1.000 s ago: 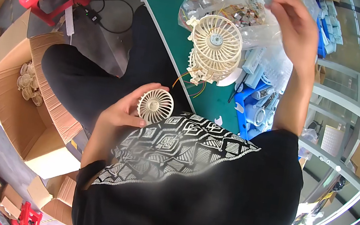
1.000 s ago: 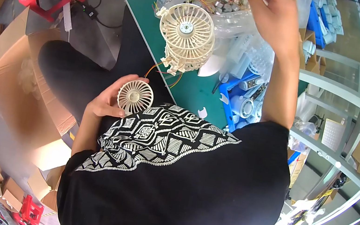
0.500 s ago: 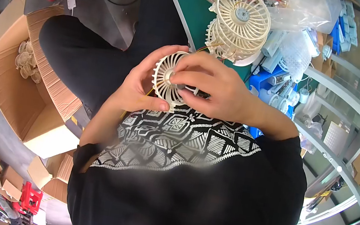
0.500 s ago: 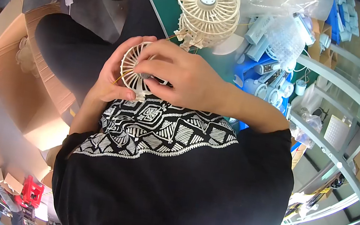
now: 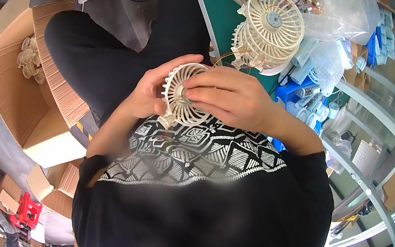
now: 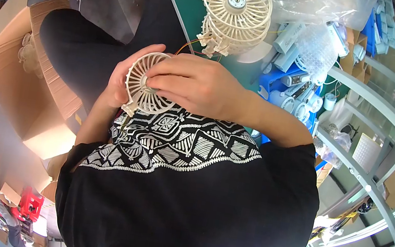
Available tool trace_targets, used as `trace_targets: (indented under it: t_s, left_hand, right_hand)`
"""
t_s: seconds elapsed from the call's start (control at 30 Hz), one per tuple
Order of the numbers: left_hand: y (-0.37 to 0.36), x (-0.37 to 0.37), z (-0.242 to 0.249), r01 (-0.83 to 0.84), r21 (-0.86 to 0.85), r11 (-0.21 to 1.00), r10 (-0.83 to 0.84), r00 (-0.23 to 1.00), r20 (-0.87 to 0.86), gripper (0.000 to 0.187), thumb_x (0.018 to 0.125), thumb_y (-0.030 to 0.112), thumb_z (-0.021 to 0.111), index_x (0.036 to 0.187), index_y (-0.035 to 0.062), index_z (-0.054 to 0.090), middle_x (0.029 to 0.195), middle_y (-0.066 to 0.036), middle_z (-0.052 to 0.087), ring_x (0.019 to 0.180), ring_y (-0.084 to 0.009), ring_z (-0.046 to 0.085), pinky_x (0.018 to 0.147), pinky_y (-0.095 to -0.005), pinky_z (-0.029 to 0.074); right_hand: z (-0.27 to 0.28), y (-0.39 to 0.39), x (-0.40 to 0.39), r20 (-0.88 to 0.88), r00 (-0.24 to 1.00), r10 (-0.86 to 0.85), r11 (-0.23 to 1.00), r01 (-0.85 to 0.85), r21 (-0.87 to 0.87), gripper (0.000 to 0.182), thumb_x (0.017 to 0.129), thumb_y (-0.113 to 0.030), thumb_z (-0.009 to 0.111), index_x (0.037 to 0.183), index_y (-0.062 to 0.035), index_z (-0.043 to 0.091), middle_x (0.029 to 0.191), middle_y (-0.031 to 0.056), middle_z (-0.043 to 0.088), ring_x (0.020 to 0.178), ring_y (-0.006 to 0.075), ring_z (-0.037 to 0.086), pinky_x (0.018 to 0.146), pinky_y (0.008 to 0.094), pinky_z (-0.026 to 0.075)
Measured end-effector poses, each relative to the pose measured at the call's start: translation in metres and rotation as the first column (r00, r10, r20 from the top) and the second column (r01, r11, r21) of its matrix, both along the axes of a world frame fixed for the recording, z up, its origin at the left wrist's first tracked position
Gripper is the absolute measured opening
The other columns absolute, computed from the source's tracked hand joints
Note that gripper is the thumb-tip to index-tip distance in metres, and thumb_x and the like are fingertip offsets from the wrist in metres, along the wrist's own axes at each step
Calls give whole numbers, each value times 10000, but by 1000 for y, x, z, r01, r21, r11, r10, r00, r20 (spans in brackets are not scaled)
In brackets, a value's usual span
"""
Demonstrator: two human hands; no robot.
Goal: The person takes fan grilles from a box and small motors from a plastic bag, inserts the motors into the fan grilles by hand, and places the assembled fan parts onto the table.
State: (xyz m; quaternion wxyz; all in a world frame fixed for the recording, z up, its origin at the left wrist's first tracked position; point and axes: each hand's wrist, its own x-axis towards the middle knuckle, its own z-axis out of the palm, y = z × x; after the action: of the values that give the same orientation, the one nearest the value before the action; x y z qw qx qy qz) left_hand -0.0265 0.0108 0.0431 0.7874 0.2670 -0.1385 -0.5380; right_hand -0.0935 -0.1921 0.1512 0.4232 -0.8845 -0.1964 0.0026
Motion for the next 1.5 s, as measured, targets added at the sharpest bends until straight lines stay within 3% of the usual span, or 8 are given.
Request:
trace_targets:
  t_s: [0.43, 0.63, 0.8, 0.93, 1.1, 1.2, 1.33, 1.5]
  left_hand:
    - [-2, -3, -2, 73, -9, 997, -73, 997, 32, 1236, 716, 731, 808, 1534, -82, 361, 1361, -135, 610, 1229, -184, 612, 1041, -325, 479]
    - [4, -2, -6, 111, -133, 985, -120, 991, -59, 1236, 655, 503, 959, 1544, -85, 333, 1409, -139, 577, 1293, -202, 571, 1100, -346, 433]
    - [0, 14, 4, 84, -205, 975, -52, 986, 157, 1340, 501, 281, 1049, 1554, -79, 304, 1450, -180, 511, 1346, -251, 522, 1127, -387, 419]
    - [-16, 45, 30, -119, -261, 958, 204, 923, 327, 1384, 448, 427, 1042, 1522, -82, 333, 1409, -241, 511, 1298, -334, 563, 1112, -449, 448]
    - [-78, 72, 66, -500, -147, 854, 517, 780, 353, 1225, 533, 445, 1007, 1445, -66, 368, 1339, -197, 584, 1246, -293, 601, 1094, -426, 467]
    - [-126, 72, 55, -461, -195, 866, 498, 755, 427, 1078, 596, 297, 995, 1418, -33, 381, 1317, -157, 583, 1241, -243, 588, 1070, -377, 468]
    - [-150, 42, 47, -441, -135, 887, 444, 735, 512, 1103, 620, 321, 991, 1456, -13, 354, 1310, -150, 567, 1224, -247, 574, 1061, -372, 463]
    - [-145, 20, 42, -506, -328, 798, 465, 170, 869, 1286, 633, 414, 978, 1554, -30, 198, 1464, -221, 395, 1325, -341, 487, 1059, -442, 466]
  right_hand:
    - [-3, -4, -3, 43, 994, 99, 995, -98, -31, 196, 772, -51, 770, 967, -56, 762, 1105, 51, 749, 978, 252, 705, 838, 355, 596]
    - [-4, -8, -5, 236, 960, 150, 982, -117, -151, 209, 756, -131, 799, 965, -125, 787, 1140, 15, 749, 1018, 204, 676, 794, 312, 545]
    - [21, -19, -5, 323, 940, 109, 986, -61, -155, 214, 764, -153, 771, 972, -200, 788, 1143, -37, 729, 1085, 175, 645, 819, 309, 488]
    - [54, -67, -11, 433, 871, -233, 932, 327, -154, 240, 840, -92, 717, 1066, -153, 768, 1229, 54, 688, 1086, 247, 643, 879, 356, 493]
    - [24, -89, -31, 172, 689, -704, 710, 674, 203, 425, 977, -197, 627, 1375, -56, 580, 1473, 125, 510, 1334, 255, 493, 1098, 435, 389]
    - [10, -76, -34, -33, 684, -729, 667, 721, 188, 550, 1042, -282, 543, 1518, -42, 405, 1540, 132, 425, 1415, 265, 405, 1181, 433, 300]
    - [-13, -63, -27, -251, 774, -581, 564, 606, 561, 695, 1077, -494, 451, 1547, 5, 336, 1547, 140, 395, 1461, 249, 362, 1208, 412, 270]
    - [-5, -59, -31, -365, 778, -511, 321, 567, 759, 746, 1038, -511, 535, 1537, 6, 334, 1504, 137, 464, 1392, 221, 465, 1159, 376, 390]
